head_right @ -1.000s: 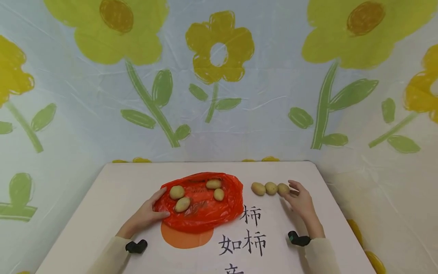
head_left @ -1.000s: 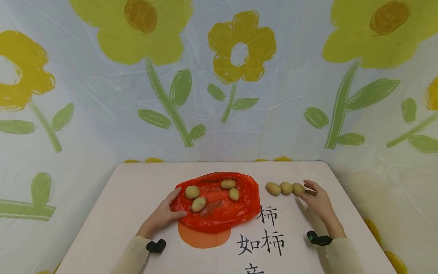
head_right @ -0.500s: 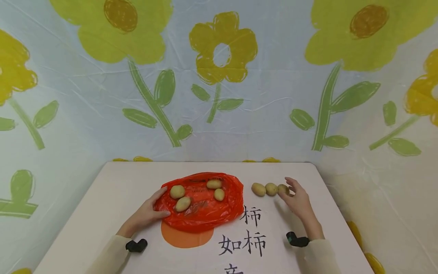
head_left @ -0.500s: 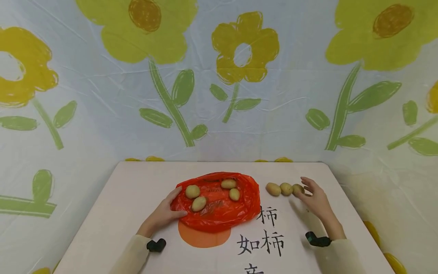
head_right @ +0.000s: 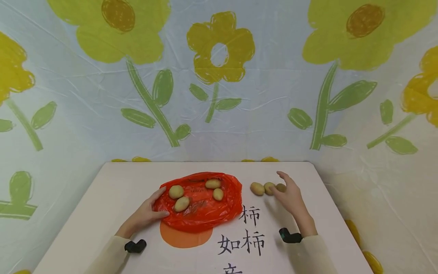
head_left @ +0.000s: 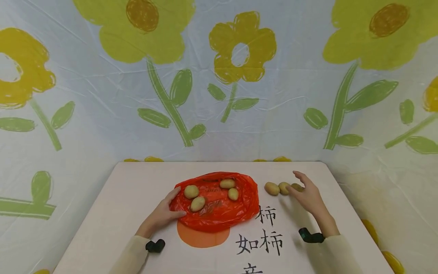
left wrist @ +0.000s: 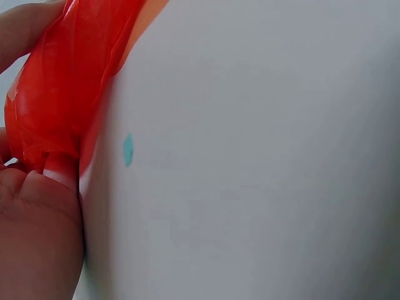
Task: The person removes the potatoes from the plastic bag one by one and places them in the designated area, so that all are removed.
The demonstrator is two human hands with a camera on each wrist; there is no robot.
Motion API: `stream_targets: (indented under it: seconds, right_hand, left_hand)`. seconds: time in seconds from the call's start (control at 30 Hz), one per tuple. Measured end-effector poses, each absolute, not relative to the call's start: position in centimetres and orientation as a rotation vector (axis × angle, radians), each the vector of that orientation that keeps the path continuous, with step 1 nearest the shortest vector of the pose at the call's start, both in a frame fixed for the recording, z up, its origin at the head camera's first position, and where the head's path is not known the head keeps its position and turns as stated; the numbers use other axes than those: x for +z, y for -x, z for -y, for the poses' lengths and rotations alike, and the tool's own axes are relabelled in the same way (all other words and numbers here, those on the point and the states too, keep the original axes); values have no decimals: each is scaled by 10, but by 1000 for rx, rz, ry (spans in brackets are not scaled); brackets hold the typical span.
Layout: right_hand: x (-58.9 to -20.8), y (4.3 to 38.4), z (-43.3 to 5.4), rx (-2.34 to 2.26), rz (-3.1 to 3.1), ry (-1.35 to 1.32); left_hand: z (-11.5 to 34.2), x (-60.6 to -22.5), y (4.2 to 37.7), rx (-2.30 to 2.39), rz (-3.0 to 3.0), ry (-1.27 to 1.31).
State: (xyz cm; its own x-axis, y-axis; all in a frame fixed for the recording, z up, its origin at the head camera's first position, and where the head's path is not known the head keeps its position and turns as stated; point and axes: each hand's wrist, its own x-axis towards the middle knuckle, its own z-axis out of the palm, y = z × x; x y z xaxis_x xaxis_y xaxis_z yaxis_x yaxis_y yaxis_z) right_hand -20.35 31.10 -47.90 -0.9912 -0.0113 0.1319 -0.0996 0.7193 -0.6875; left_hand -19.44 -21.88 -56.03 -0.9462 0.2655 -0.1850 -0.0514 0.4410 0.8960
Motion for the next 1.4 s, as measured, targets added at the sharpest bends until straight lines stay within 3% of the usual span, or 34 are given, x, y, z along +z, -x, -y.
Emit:
stream_targets:
  seconds: [1.4]
  right_hand:
    - [-443, 234, -180, 1267, 2828, -601]
  left_hand:
    - [222, -564, 196, 1499, -2395, -189]
